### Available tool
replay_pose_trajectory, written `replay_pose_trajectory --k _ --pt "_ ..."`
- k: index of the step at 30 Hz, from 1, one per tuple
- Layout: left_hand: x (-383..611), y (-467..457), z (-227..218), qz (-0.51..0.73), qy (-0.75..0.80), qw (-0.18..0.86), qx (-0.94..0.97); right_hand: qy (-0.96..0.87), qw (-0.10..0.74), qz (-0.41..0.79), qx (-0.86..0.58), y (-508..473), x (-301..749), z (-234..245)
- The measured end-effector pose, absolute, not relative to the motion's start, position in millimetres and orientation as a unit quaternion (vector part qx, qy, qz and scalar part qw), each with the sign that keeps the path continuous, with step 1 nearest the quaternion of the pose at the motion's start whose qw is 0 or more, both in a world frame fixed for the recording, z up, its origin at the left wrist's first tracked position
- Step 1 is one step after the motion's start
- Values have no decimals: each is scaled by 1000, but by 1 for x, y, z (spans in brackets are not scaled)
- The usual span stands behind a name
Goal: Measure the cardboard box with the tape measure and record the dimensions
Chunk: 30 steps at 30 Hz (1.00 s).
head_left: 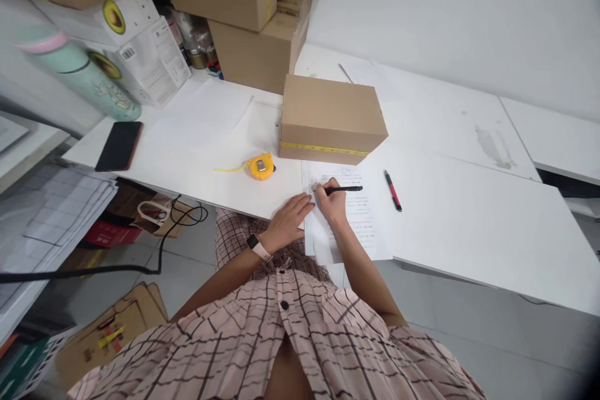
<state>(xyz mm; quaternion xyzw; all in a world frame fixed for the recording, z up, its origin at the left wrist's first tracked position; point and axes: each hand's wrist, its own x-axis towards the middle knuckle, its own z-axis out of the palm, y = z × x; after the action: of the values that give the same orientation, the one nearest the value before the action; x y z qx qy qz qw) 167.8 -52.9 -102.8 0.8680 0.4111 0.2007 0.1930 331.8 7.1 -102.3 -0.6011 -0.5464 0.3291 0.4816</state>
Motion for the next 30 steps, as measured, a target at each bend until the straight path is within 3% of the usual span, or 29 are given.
replay_pose_trajectory --k 30 --pt "167 -53 -102 199 413 201 866 -550 482 310 -608 10 333 -108"
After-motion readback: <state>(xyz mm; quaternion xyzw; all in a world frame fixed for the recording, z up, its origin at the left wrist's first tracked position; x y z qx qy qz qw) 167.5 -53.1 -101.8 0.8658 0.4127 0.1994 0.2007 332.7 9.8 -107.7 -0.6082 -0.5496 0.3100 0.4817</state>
